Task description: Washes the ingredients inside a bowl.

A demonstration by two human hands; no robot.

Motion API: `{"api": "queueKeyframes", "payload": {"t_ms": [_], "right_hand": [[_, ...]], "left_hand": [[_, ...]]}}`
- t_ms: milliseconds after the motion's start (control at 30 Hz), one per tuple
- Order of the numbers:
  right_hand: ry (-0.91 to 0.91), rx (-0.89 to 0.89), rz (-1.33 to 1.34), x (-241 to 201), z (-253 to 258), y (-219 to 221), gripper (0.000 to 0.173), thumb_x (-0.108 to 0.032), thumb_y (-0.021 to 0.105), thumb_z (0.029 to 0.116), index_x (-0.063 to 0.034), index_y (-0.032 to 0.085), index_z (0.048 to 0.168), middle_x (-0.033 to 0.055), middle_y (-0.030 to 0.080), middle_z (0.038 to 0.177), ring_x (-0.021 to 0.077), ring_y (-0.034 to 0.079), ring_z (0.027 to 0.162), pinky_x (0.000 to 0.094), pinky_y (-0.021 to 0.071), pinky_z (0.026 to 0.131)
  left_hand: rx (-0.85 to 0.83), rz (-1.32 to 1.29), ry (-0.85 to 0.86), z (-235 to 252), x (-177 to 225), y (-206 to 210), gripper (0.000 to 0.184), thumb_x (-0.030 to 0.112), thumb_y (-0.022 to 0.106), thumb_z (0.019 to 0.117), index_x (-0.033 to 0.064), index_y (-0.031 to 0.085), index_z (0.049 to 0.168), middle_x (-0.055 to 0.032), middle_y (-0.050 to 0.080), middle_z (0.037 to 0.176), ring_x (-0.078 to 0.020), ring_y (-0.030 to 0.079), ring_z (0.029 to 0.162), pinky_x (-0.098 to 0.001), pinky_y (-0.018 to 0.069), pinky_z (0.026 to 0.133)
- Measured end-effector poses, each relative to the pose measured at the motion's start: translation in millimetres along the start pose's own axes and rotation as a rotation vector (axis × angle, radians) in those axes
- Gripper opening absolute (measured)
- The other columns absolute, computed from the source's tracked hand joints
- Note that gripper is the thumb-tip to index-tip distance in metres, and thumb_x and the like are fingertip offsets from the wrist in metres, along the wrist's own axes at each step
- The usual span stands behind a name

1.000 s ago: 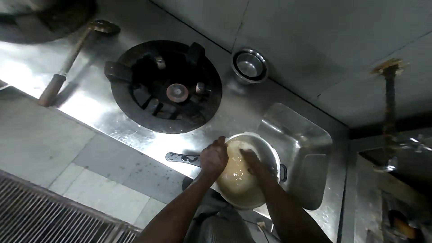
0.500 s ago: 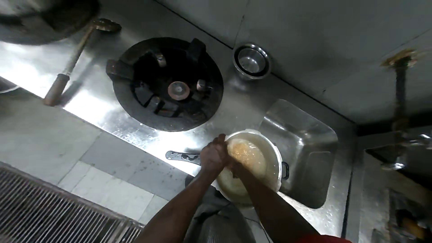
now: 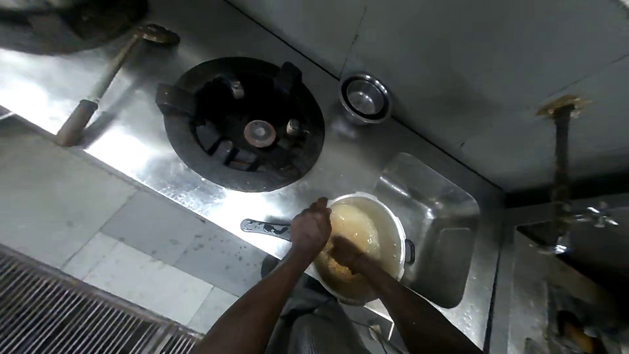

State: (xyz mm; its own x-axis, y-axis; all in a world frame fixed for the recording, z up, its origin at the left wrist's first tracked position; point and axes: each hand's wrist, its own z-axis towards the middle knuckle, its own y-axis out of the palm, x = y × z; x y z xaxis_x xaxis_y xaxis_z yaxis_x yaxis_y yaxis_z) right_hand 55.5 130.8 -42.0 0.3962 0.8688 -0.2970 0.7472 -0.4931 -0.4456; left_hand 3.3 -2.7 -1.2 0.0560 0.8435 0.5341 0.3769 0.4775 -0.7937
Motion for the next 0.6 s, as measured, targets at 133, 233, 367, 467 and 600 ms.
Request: {"api": "queueKeyframes", "payload": {"t_ms": [133, 233, 367, 467, 600], "right_hand": [[-0.037, 0.199, -0.069, -20, 5, -14, 0.039, -0.034, 0.052, 0.1069, -0.001, 0.068, 0.121, 0.0231, 0.069, 0.117, 0.0389, 0.067, 0.11, 0.0582, 0.0523, 0.095], [-0.085, 0.293, -0.184, -34, 6, -24, 0.038, -0.032, 0.067, 0.0967, -0.0003, 0.068, 0.119, 0.023, 0.068, 0.12, 0.04, 0.065, 0.113, 0.0595, 0.052, 0.094], [-0.064, 0.293, -0.282, -34, 21, -32, 0.04, -0.031, 0.071, 0.0947, -0.0034, 0.068, 0.124, 0.0219, 0.068, 0.124, 0.0407, 0.063, 0.116, 0.0627, 0.049, 0.094], [0.029, 0.256, -0.311, -15, 39, -28, 0.037, -0.031, 0.058, 0.1031, -0.0054, 0.066, 0.129, 0.0222, 0.066, 0.128, 0.0429, 0.063, 0.118, 0.0667, 0.0497, 0.093], [0.143, 0.237, -0.408, 7, 33, -26, 0.034, -0.025, 0.057, 0.1017, 0.0008, 0.068, 0.12, 0.0237, 0.066, 0.126, 0.0418, 0.062, 0.12, 0.0632, 0.0497, 0.095]], "left_hand": [[-0.013, 0.021, -0.009, 1, 1, -2, 0.036, 0.031, 0.047, 0.108, 0.015, 0.06, 0.138, -0.0155, 0.072, 0.114, -0.0365, 0.073, 0.095, -0.055, 0.0582, 0.076], [-0.022, 0.028, -0.009, 1, 2, -4, 0.036, 0.03, 0.049, 0.1071, 0.0145, 0.06, 0.138, -0.0163, 0.072, 0.114, -0.0371, 0.073, 0.095, -0.0556, 0.0582, 0.076], [-0.026, 0.034, -0.022, 1, 3, -3, 0.035, 0.027, 0.05, 0.1057, 0.0155, 0.06, 0.137, -0.0151, 0.072, 0.113, -0.0361, 0.073, 0.094, -0.0547, 0.0584, 0.075], [-0.022, 0.038, -0.023, 0, 3, -3, 0.034, 0.027, 0.049, 0.1068, 0.0155, 0.059, 0.137, -0.0155, 0.072, 0.113, -0.036, 0.073, 0.094, -0.0543, 0.0587, 0.075], [-0.005, 0.052, -0.014, 0, 4, -1, 0.036, 0.028, 0.049, 0.1072, 0.0152, 0.059, 0.139, -0.0145, 0.072, 0.115, -0.035, 0.073, 0.094, -0.053, 0.0588, 0.076]]}}
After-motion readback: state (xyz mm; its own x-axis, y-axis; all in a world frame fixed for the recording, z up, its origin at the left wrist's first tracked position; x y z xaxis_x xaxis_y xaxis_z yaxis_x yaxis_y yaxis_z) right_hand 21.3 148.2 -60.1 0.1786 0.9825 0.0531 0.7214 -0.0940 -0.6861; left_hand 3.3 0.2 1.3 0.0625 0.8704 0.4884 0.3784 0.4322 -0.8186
